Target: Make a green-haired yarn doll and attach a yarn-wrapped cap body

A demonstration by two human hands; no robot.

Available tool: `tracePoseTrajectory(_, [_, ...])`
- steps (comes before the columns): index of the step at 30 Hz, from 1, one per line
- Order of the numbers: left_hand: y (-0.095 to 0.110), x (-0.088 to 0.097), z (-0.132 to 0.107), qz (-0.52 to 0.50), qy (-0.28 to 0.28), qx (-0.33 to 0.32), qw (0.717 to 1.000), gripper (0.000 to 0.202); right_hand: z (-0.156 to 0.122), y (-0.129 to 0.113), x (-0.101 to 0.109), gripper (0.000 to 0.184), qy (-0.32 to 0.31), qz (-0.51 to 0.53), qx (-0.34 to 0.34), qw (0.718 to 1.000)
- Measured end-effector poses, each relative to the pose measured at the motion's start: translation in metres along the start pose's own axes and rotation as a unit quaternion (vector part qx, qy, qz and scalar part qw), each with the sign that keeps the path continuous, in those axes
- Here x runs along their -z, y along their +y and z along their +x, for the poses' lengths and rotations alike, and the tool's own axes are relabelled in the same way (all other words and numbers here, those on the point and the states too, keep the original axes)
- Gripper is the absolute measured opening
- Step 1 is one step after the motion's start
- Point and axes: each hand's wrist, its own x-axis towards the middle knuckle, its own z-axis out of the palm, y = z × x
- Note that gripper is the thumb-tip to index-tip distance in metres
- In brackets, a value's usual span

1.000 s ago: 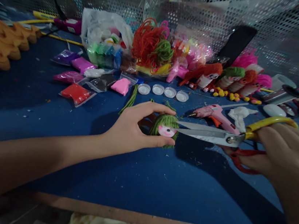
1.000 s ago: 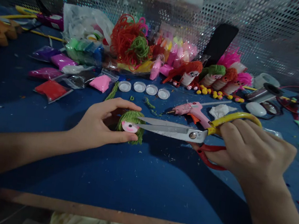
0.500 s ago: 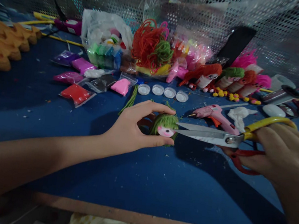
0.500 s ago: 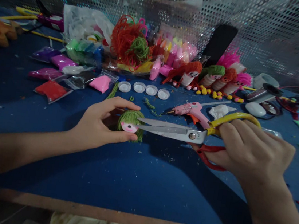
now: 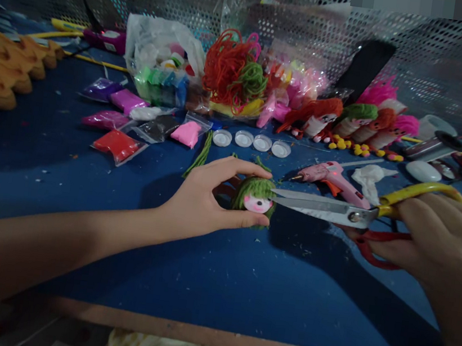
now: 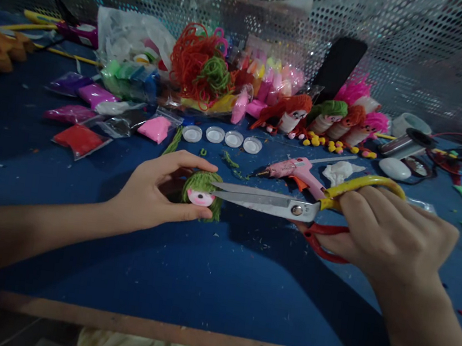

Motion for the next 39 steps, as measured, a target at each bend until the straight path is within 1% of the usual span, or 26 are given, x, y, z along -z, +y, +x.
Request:
tracePoseTrajectory(2, [0.001, 0.000, 0.000, -0.001, -0.002, 0.004, 1.000, 0.051, 0.003, -0.001, 0.002, 0.047, 0.011, 0.010, 0.008, 1.000])
tracePoseTrajectory(5, [0.001, 0.000, 0.001, 0.000, -0.006, 0.010, 1.000, 0.051, 0.007, -0.002, 0.004, 0.044, 0.010, 0.023, 0.020, 0.999])
tracePoseTrajectory(11, [0.002, 0.000, 0.002, 0.004, -0.016, 0.026, 1.000, 0.051, 0.000, 0.000, 0.003, 0.047, 0.004, 0.021, 0.005, 1.000])
tracePoseTrajectory(17, [0.003, 0.001, 0.001, 0.005, -0.019, 0.024, 1.000, 0.051, -0.004, 0.003, 0.003, 0.048, 0.001, 0.022, 0.006, 1.000])
tracePoseTrajectory(23, [0.002, 0.001, 0.002, 0.000, -0.020, 0.016, 1.000, 0.050, -0.004, 0.002, 0.001, 0.041, 0.002, 0.025, 0.001, 1.000])
tracePoseTrajectory(27, [0.003, 0.000, 0.002, 0.003, -0.020, 0.025, 0.999, 0.052, -0.002, 0.002, 0.001, 0.043, 0.006, 0.028, 0.012, 1.000])
tracePoseTrajectory(31, [0.002, 0.000, 0.002, 0.000, -0.022, 0.032, 0.999, 0.053, -0.003, 0.003, 0.003, 0.042, -0.004, 0.035, 0.004, 0.999])
tracePoseTrajectory(36, [0.002, 0.000, 0.002, -0.002, -0.022, 0.028, 0.999, 0.052, -0.005, 0.003, 0.003, 0.046, -0.008, 0.045, 0.008, 0.999])
tracePoseTrajectory(39, [0.002, 0.000, 0.002, -0.004, -0.021, 0.028, 0.999, 0.051, -0.004, 0.003, 0.003, 0.045, -0.012, 0.045, 0.013, 0.999])
